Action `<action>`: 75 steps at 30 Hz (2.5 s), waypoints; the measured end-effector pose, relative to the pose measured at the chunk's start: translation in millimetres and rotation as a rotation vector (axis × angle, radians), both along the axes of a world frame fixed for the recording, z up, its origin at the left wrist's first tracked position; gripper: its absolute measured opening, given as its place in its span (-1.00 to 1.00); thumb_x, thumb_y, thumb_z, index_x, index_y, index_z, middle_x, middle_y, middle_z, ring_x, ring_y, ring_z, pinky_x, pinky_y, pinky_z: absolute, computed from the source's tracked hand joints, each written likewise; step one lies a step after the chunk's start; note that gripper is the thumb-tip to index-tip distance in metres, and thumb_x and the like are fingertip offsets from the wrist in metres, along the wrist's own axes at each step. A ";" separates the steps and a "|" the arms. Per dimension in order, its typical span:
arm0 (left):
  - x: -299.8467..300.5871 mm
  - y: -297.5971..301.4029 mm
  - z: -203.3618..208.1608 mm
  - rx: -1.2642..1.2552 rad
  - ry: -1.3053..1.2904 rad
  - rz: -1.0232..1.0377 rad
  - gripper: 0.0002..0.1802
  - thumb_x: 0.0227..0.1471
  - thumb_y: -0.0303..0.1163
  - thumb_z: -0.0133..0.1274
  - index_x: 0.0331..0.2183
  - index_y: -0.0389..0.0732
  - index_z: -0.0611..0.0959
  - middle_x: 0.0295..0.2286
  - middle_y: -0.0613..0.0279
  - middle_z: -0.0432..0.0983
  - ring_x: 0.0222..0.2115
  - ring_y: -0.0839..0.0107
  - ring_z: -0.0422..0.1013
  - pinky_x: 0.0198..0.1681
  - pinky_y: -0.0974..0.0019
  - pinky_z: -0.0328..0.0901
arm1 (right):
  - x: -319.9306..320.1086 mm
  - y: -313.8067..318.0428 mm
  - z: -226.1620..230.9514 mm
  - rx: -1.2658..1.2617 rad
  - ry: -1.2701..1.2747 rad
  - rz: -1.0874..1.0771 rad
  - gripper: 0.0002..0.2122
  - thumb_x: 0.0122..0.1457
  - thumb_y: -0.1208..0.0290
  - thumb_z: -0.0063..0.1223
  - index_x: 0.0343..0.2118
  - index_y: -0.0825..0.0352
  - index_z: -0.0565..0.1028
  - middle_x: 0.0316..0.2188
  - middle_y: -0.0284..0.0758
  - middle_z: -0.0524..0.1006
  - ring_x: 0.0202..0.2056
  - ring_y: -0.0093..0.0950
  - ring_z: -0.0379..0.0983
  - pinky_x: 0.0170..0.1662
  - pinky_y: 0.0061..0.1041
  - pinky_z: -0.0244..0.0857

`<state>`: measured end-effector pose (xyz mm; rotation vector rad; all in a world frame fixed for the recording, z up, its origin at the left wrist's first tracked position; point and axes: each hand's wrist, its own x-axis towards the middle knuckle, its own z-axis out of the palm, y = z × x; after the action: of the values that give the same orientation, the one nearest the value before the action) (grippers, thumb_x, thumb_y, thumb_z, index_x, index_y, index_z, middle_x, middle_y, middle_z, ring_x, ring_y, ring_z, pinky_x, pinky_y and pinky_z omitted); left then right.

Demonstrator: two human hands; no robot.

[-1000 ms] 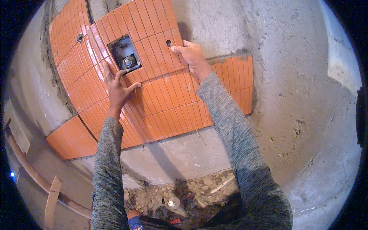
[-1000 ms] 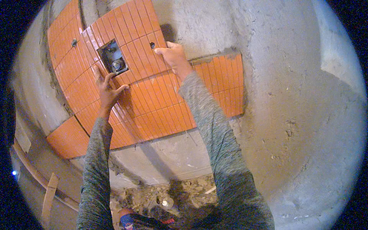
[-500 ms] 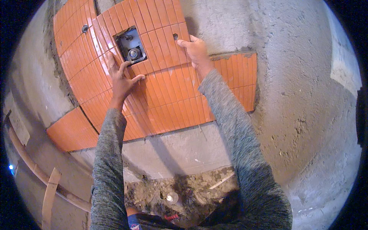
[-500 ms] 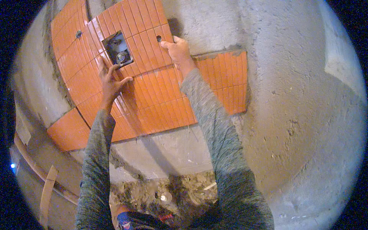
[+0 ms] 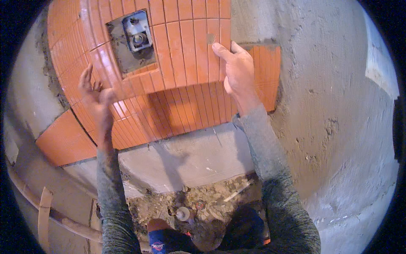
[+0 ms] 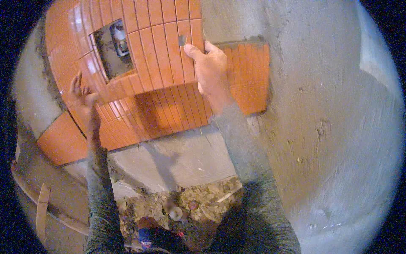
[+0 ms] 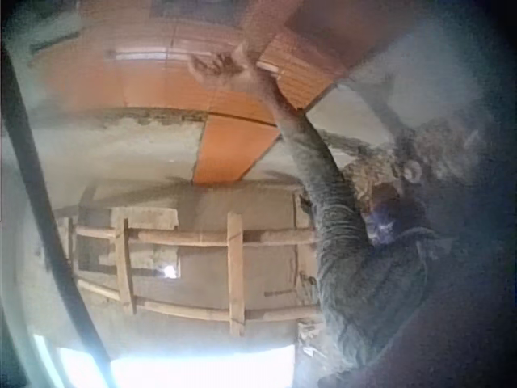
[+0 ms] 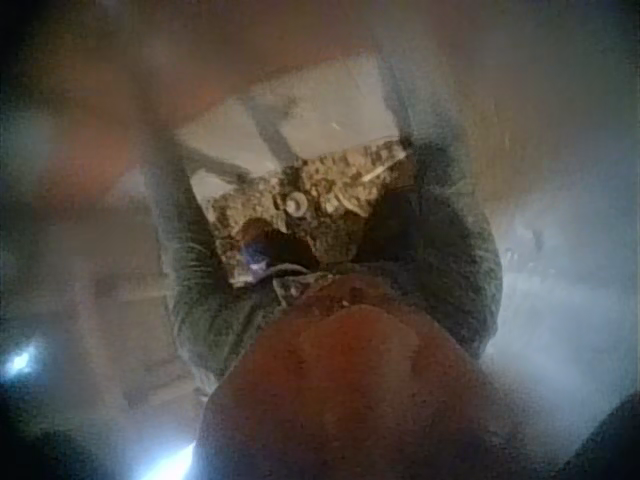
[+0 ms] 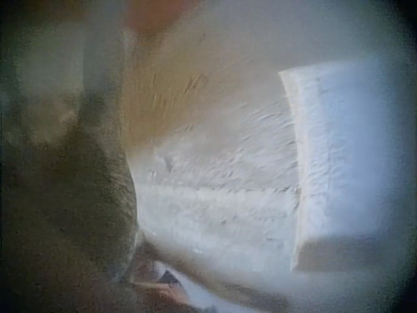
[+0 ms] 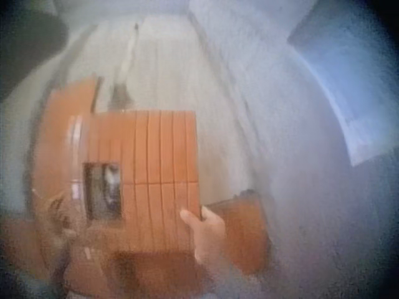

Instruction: The person holds a pre-assembled panel of orange tiles with a central cutout and repeatedly positions it against a wall. They use a hammer to tap the tiles into place, adjusting the panel multiple times to align it with the existing tiling and a wall fixture.

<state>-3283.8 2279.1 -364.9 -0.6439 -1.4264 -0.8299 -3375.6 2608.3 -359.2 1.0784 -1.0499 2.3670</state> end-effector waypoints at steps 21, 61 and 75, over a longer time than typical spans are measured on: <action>98.3 140.6 -315.1 0.163 -1.291 -1.354 -0.39 0.09 -0.40 0.22 0.15 -0.36 0.47 -0.01 0.04 0.53 -0.03 0.23 0.49 0.07 0.16 0.40 | 244.1 53.2 -285.5 0.504 -0.643 -0.255 -0.71 0.24 0.33 0.20 -0.08 0.42 0.61 -0.21 -0.33 0.66 -0.26 -0.64 0.53 -0.22 -0.59 0.43; 215.8 145.4 -393.7 0.818 -2.059 -1.268 -0.41 0.00 -0.74 0.14 0.12 -0.34 0.49 -0.13 0.13 0.62 -0.12 0.25 0.58 -0.07 0.19 0.50 | 492.9 174.9 -736.5 1.902 -1.213 -0.667 -0.71 0.17 0.27 0.18 -0.14 0.37 0.58 -0.29 -0.06 0.63 -0.33 -0.11 0.59 -0.24 -0.25 0.45; 220.1 146.4 -416.5 0.335 -1.958 -1.297 -0.40 0.09 -0.62 0.14 0.18 -0.30 0.44 0.00 0.11 0.57 -0.01 0.25 0.51 0.10 0.12 0.41 | 392.5 247.2 -748.7 1.361 -1.369 -0.824 -0.73 0.18 0.29 0.17 -0.15 0.37 0.58 -0.31 -0.10 0.63 -0.35 -0.17 0.58 -0.26 -0.27 0.45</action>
<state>-3063.7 2425.6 -781.4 -0.2621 -2.2524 -3.2163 -2983.1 2855.5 -1107.9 -1.0205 -2.8506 1.1863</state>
